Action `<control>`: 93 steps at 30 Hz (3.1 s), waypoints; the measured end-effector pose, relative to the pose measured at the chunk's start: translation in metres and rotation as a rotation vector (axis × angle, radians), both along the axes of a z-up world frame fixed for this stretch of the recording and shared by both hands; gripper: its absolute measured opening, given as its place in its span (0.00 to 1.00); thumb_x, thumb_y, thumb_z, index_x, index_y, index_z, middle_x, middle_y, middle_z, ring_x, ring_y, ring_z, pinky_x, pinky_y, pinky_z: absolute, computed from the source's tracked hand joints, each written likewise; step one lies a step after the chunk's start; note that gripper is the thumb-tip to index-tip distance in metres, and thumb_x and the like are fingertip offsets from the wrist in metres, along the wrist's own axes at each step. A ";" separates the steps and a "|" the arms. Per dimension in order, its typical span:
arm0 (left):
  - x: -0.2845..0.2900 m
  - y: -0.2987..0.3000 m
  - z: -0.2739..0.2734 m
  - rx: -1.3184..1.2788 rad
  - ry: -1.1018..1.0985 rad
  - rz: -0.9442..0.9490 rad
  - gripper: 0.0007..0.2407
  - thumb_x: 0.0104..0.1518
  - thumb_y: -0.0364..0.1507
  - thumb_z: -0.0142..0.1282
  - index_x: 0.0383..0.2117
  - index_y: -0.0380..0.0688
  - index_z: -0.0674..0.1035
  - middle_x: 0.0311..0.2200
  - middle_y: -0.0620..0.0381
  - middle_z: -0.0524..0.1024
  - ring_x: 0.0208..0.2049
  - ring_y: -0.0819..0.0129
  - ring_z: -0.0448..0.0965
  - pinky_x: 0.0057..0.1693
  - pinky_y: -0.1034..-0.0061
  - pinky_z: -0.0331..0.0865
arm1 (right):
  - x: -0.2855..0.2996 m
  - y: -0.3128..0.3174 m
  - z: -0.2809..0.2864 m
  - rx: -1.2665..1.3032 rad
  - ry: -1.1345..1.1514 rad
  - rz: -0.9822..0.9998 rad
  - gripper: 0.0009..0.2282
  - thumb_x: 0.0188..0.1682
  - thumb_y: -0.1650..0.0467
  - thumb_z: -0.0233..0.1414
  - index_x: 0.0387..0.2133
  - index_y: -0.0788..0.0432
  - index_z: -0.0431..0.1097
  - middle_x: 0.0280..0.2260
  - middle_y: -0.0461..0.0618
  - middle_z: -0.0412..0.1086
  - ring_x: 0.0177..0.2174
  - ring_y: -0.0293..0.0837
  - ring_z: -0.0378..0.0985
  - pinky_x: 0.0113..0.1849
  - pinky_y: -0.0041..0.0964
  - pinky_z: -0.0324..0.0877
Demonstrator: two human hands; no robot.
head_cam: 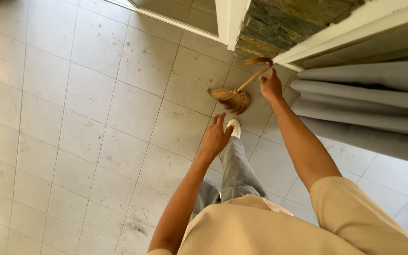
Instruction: Sweeping the indoor tiled floor and the outdoor paved courtyard area with a broom.
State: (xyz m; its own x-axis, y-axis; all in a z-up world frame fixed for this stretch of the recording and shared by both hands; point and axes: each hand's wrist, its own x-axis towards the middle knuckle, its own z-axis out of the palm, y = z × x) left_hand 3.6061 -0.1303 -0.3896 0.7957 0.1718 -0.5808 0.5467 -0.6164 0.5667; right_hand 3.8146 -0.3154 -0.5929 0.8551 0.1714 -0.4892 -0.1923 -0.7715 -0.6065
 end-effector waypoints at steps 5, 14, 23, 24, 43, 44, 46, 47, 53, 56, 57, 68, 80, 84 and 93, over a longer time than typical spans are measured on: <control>-0.029 0.016 0.029 -0.070 0.111 0.139 0.23 0.64 0.40 0.48 0.63 0.43 0.67 0.58 0.36 0.66 0.56 0.33 0.73 0.58 0.48 0.70 | -0.028 -0.017 -0.039 -0.009 0.159 -0.007 0.24 0.56 0.62 0.49 0.62 0.63 0.60 0.45 0.64 0.75 0.34 0.55 0.82 0.46 0.55 0.72; -0.117 0.059 0.084 -0.101 0.145 0.339 0.22 0.65 0.45 0.46 0.59 0.47 0.72 0.52 0.44 0.76 0.54 0.46 0.78 0.57 0.54 0.74 | -0.147 0.018 -0.019 0.086 0.371 0.082 0.18 0.54 0.62 0.51 0.51 0.60 0.71 0.26 0.53 0.77 0.15 0.48 0.77 0.25 0.42 0.74; -0.296 0.084 0.123 -0.039 0.049 0.679 0.22 0.66 0.45 0.43 0.59 0.45 0.72 0.49 0.41 0.79 0.51 0.45 0.80 0.57 0.53 0.73 | -0.213 0.110 0.095 0.266 0.409 0.216 0.17 0.54 0.67 0.52 0.53 0.65 0.69 0.35 0.58 0.79 0.25 0.45 0.81 0.22 0.36 0.78; -0.318 0.082 0.127 -0.022 0.030 0.708 0.22 0.66 0.45 0.43 0.59 0.45 0.72 0.49 0.41 0.79 0.51 0.45 0.80 0.57 0.53 0.73 | -0.223 0.121 0.105 0.281 0.400 0.251 0.17 0.54 0.67 0.52 0.53 0.65 0.69 0.35 0.58 0.79 0.25 0.45 0.81 0.22 0.36 0.78; -0.630 0.142 0.179 -0.013 -0.149 1.432 0.20 0.60 0.45 0.48 0.52 0.48 0.78 0.38 0.61 0.83 0.36 0.73 0.80 0.45 0.78 0.73 | -0.436 0.333 0.317 0.375 0.320 0.836 0.16 0.54 0.70 0.50 0.55 0.60 0.70 0.36 0.50 0.77 0.28 0.42 0.72 0.29 0.35 0.67; -0.630 0.155 0.185 0.029 -0.165 1.384 0.22 0.60 0.47 0.48 0.52 0.48 0.78 0.39 0.62 0.83 0.37 0.72 0.81 0.46 0.77 0.73 | -0.436 0.342 0.316 0.396 0.362 0.835 0.16 0.55 0.70 0.49 0.55 0.61 0.70 0.37 0.52 0.77 0.28 0.42 0.72 0.30 0.35 0.67; -0.625 0.193 0.201 0.038 -0.237 1.393 0.23 0.58 0.48 0.49 0.52 0.48 0.78 0.39 0.63 0.84 0.37 0.74 0.81 0.45 0.78 0.74 | -0.430 0.373 0.309 0.372 0.327 0.842 0.15 0.55 0.70 0.49 0.54 0.60 0.71 0.35 0.51 0.76 0.28 0.42 0.72 0.29 0.35 0.67; -0.621 0.216 0.208 0.049 -0.303 1.406 0.24 0.57 0.48 0.49 0.52 0.47 0.78 0.40 0.64 0.85 0.37 0.75 0.82 0.45 0.79 0.74 | -0.425 0.393 0.305 0.346 0.299 0.852 0.15 0.55 0.70 0.48 0.53 0.60 0.71 0.34 0.50 0.76 0.27 0.42 0.72 0.28 0.34 0.67; -0.597 0.338 0.202 0.216 -0.550 1.498 0.12 0.57 0.36 0.56 0.38 0.40 0.83 0.26 0.61 0.83 0.28 0.73 0.78 0.39 0.79 0.73 | -0.400 0.550 0.242 0.430 0.422 0.786 0.13 0.54 0.73 0.49 0.52 0.58 0.73 0.32 0.50 0.76 0.24 0.42 0.70 0.25 0.34 0.63; -0.583 0.385 0.191 0.200 -0.390 1.652 0.08 0.59 0.31 0.57 0.31 0.39 0.84 0.29 0.61 0.87 0.32 0.73 0.85 0.43 0.79 0.77 | -0.423 0.616 0.320 0.346 0.342 0.895 0.14 0.55 0.70 0.49 0.53 0.60 0.71 0.34 0.49 0.77 0.26 0.39 0.73 0.27 0.32 0.66; -0.572 0.401 0.191 0.196 -0.382 1.662 0.08 0.59 0.31 0.57 0.31 0.39 0.84 0.29 0.61 0.87 0.32 0.73 0.85 0.43 0.79 0.77 | -0.419 0.638 0.330 0.337 0.349 0.902 0.14 0.55 0.70 0.49 0.53 0.60 0.71 0.34 0.49 0.77 0.26 0.39 0.73 0.27 0.32 0.66; -0.549 0.590 0.165 0.313 -0.487 1.771 0.11 0.60 0.34 0.55 0.25 0.39 0.77 0.16 0.58 0.77 0.21 0.70 0.81 0.33 0.76 0.71 | -0.433 0.860 0.356 0.387 0.436 1.110 0.16 0.55 0.68 0.49 0.54 0.61 0.70 0.34 0.49 0.78 0.28 0.40 0.77 0.29 0.32 0.70; -0.523 0.904 0.155 0.025 -0.639 1.682 0.07 0.65 0.27 0.49 0.41 0.37 0.77 0.24 0.54 0.76 0.27 0.68 0.77 0.40 0.74 0.76 | -0.373 1.057 0.407 0.348 0.586 0.595 0.17 0.58 0.67 0.46 0.56 0.61 0.70 0.38 0.51 0.75 0.34 0.42 0.75 0.35 0.36 0.70; -0.485 1.021 0.186 0.159 -0.546 1.302 0.08 0.64 0.31 0.52 0.34 0.40 0.79 0.20 0.58 0.78 0.25 0.71 0.78 0.37 0.76 0.72 | -0.328 1.082 0.397 0.430 0.560 0.397 0.17 0.59 0.67 0.43 0.58 0.59 0.68 0.39 0.54 0.75 0.33 0.43 0.76 0.34 0.37 0.74; -0.305 1.164 0.190 0.023 -0.566 0.993 0.09 0.64 0.38 0.56 0.29 0.51 0.80 0.18 0.60 0.80 0.26 0.72 0.77 0.43 0.73 0.71 | -0.223 1.080 0.332 0.678 0.376 -0.235 0.11 0.55 0.66 0.52 0.48 0.56 0.73 0.31 0.54 0.77 0.27 0.46 0.81 0.27 0.37 0.77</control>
